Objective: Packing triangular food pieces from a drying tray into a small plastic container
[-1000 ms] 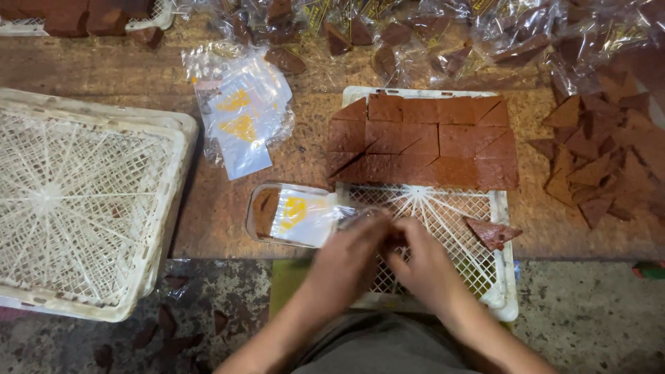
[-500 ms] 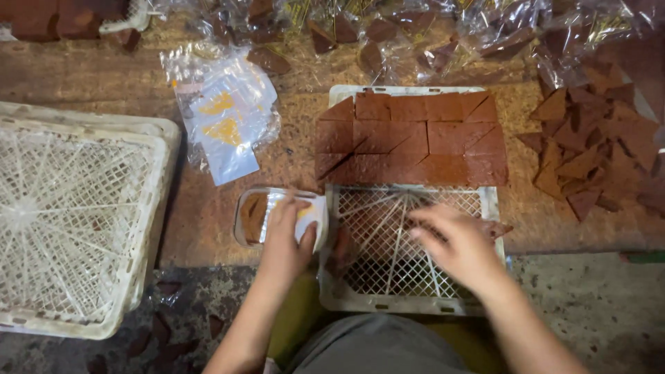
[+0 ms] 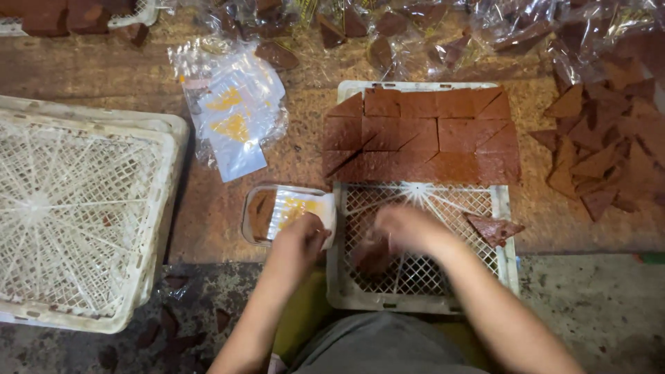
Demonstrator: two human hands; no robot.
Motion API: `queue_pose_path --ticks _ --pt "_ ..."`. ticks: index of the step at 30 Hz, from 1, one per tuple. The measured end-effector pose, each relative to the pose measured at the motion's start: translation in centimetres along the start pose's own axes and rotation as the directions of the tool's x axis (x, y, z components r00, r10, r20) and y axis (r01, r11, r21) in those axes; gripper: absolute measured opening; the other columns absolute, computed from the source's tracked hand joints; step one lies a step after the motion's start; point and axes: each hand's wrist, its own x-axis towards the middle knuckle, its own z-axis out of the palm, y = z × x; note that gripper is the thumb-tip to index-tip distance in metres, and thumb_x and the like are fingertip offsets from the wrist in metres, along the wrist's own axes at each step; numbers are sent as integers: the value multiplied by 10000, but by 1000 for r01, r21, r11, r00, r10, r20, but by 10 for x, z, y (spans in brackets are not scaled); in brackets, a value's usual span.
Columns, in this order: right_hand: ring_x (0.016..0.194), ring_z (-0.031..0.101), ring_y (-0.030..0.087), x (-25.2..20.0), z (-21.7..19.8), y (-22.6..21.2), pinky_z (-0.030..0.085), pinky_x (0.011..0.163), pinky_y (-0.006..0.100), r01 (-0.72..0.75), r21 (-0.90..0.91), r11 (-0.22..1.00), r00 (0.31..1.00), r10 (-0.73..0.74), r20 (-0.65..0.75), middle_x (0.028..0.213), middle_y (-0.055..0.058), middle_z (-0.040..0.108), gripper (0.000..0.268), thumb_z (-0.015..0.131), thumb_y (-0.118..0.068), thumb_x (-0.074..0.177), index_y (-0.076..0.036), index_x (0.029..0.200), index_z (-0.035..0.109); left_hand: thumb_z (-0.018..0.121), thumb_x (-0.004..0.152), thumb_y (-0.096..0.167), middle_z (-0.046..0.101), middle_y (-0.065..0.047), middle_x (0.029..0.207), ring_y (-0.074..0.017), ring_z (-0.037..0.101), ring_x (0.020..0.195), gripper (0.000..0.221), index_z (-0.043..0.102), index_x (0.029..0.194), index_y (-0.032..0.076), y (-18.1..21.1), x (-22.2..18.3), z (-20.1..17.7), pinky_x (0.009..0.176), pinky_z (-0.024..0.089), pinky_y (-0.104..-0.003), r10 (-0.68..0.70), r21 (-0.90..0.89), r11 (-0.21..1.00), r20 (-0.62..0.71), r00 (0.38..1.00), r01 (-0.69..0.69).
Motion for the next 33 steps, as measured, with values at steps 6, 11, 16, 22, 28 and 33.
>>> queue_pose_path --ticks 6,11,16,22,28,33 --pt "1283 558 423 -42 -40 80 448 1066 523 396 182 900 741 -195 -643 1362 192 545 423 635 3 871 -40 1281 542 683 931 183 810 -85 840 -280 773 856 141 788 1025 185 3 0 -1 732 614 -387 -130 -379 918 -4 992 118" --pt "1512 241 252 -96 -26 150 84 1272 610 -512 -71 856 852 496 -166 1528 7 386 386 701 -170 865 -247 1216 561 828 856 152 732 8 730 -102 663 683 169 685 768 147 22 -6 -18 652 509 -267 -138 -529 840 0 990 117" --pt "1046 643 283 -86 11 168 470 1019 432 61 468 882 723 284 -630 1024 158 703 86 662 42 956 -38 988 669 604 784 -30 732 -155 1275 -398 720 1066 501 744 1247 103 56 -6 -14 816 606 -474 189 -401 886 -148 971 -233" --pt "982 728 246 -47 33 79 548 918 417 242 296 924 869 -70 -490 1018 93 754 257 821 -92 820 -97 1065 746 590 752 -52 613 -249 1303 -498 701 995 524 630 1274 -84 98 -13 -12 748 628 -553 395 -11 917 -116 911 -399" --pt "871 736 206 -34 38 70 571 840 381 131 37 991 898 -103 -427 939 13 753 209 741 -175 876 -189 1084 753 623 741 34 559 -142 1346 -460 725 906 560 623 1299 -14 45 -14 -6 698 612 -550 223 1 974 -213 951 -228" --pt "1208 582 390 -47 53 59 479 1011 537 30 -226 974 972 -81 -220 1259 163 634 605 837 -415 791 -95 1264 639 619 736 60 577 -111 1364 -441 734 887 566 639 1299 13 49 -26 -22 709 610 -545 140 -25 989 -222 965 -149"
